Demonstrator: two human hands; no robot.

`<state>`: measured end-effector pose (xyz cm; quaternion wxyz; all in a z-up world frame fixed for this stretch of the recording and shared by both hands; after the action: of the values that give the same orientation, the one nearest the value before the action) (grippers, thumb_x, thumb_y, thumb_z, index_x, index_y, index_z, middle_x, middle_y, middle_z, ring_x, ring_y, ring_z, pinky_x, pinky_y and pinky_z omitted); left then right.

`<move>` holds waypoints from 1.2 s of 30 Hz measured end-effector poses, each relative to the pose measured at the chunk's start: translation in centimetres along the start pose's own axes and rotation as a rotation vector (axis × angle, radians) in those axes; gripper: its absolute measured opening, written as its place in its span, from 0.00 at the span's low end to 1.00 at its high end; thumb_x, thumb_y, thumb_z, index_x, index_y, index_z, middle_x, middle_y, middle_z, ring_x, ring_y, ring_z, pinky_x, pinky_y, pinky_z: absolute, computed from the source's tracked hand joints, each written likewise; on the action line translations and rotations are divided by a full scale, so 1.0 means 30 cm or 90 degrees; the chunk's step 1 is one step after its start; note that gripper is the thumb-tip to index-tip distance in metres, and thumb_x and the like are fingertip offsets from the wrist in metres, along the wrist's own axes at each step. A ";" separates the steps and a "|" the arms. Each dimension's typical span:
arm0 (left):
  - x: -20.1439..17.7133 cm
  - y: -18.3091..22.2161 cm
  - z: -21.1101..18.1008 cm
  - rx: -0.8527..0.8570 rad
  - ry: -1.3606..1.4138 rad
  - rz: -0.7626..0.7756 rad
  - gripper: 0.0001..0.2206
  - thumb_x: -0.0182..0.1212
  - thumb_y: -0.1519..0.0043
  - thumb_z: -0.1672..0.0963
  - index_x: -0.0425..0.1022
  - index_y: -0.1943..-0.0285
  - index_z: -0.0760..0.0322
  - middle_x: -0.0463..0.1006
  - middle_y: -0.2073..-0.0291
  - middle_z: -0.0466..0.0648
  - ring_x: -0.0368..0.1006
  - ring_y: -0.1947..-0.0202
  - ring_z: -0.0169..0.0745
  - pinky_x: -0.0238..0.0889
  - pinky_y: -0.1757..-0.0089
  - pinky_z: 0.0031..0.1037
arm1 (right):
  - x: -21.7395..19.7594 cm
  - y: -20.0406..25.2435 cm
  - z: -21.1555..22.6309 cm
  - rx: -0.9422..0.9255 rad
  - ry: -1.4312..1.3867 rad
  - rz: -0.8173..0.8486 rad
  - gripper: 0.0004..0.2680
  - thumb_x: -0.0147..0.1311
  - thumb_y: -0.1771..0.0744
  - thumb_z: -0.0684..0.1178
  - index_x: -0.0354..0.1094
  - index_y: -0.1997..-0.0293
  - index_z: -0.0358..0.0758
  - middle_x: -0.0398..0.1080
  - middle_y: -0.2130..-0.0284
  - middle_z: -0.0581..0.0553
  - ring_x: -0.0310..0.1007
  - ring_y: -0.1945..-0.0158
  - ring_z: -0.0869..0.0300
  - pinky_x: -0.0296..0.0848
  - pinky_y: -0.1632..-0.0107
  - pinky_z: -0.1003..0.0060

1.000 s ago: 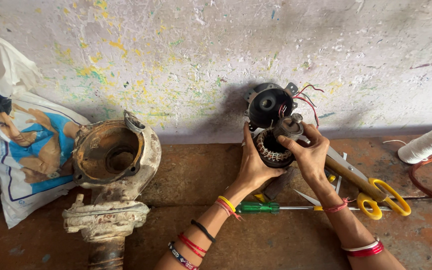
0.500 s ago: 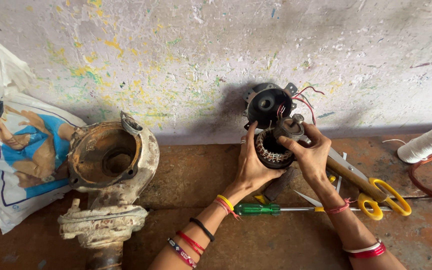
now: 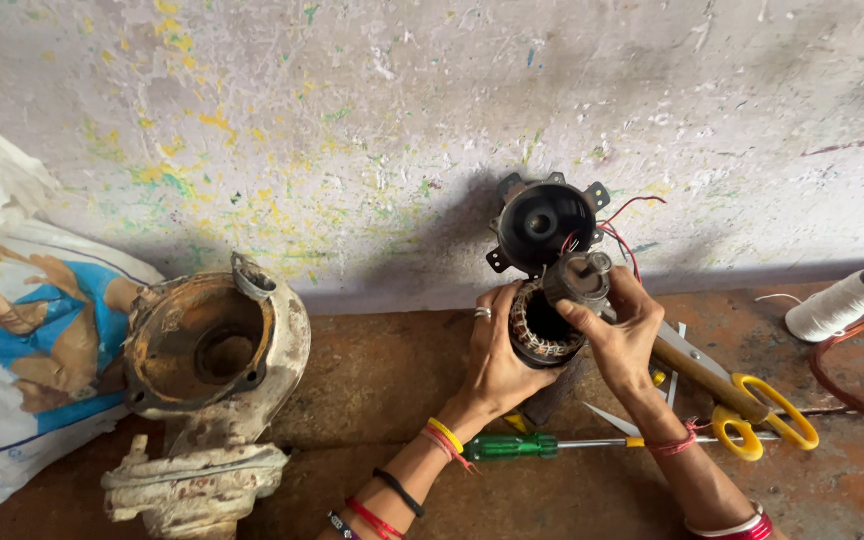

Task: The person assembles a small electric motor by inserting wires into the housing, aligning the rotor with the stator, and securing the end cap. They manipulate the wires and components by hand to fit them together on a workbench.

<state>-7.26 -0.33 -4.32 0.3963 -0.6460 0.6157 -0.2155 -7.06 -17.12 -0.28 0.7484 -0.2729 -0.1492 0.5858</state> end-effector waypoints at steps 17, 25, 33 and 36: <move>-0.013 -0.015 -0.024 0.020 -0.014 -0.016 0.48 0.84 0.57 0.56 0.55 0.29 0.67 0.66 0.40 0.62 0.68 0.39 0.60 0.67 0.42 0.44 | -0.042 0.008 -0.029 0.004 0.009 -0.028 0.15 0.70 0.39 0.48 0.75 0.52 0.31 0.68 0.58 0.48 0.68 0.53 0.62 0.71 0.46 0.65; -0.005 -0.011 -0.002 0.007 0.002 -0.007 0.48 0.83 0.58 0.57 0.54 0.28 0.67 0.65 0.40 0.63 0.67 0.39 0.60 0.66 0.42 0.45 | -0.007 0.010 -0.003 0.015 0.052 0.032 0.21 0.72 0.42 0.45 0.73 0.46 0.31 0.67 0.56 0.47 0.69 0.50 0.62 0.76 0.49 0.67; -0.011 -0.008 -0.001 -0.020 0.013 0.008 0.49 0.82 0.60 0.58 0.54 0.29 0.67 0.66 0.40 0.63 0.67 0.40 0.61 0.65 0.43 0.46 | 0.008 0.011 0.010 -0.023 0.031 0.052 0.24 0.72 0.42 0.43 0.70 0.41 0.29 0.67 0.53 0.47 0.70 0.48 0.61 0.75 0.45 0.67; -0.009 -0.006 0.001 -0.020 0.024 0.007 0.49 0.83 0.60 0.58 0.53 0.29 0.67 0.66 0.41 0.63 0.67 0.41 0.60 0.65 0.43 0.46 | 0.006 0.009 0.001 -0.003 0.012 0.045 0.23 0.71 0.42 0.42 0.71 0.43 0.28 0.67 0.52 0.47 0.71 0.48 0.61 0.75 0.44 0.67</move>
<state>-7.15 -0.07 -4.14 0.3755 -0.6446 0.6299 -0.2162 -7.26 -16.89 -0.44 0.7279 -0.2855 -0.1337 0.6089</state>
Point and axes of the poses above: each hand's wrist, its own y-axis away from the middle knuckle, its own x-axis out of the palm, z = x × y, the point moved 2 cm from there along -y, towards the middle knuckle
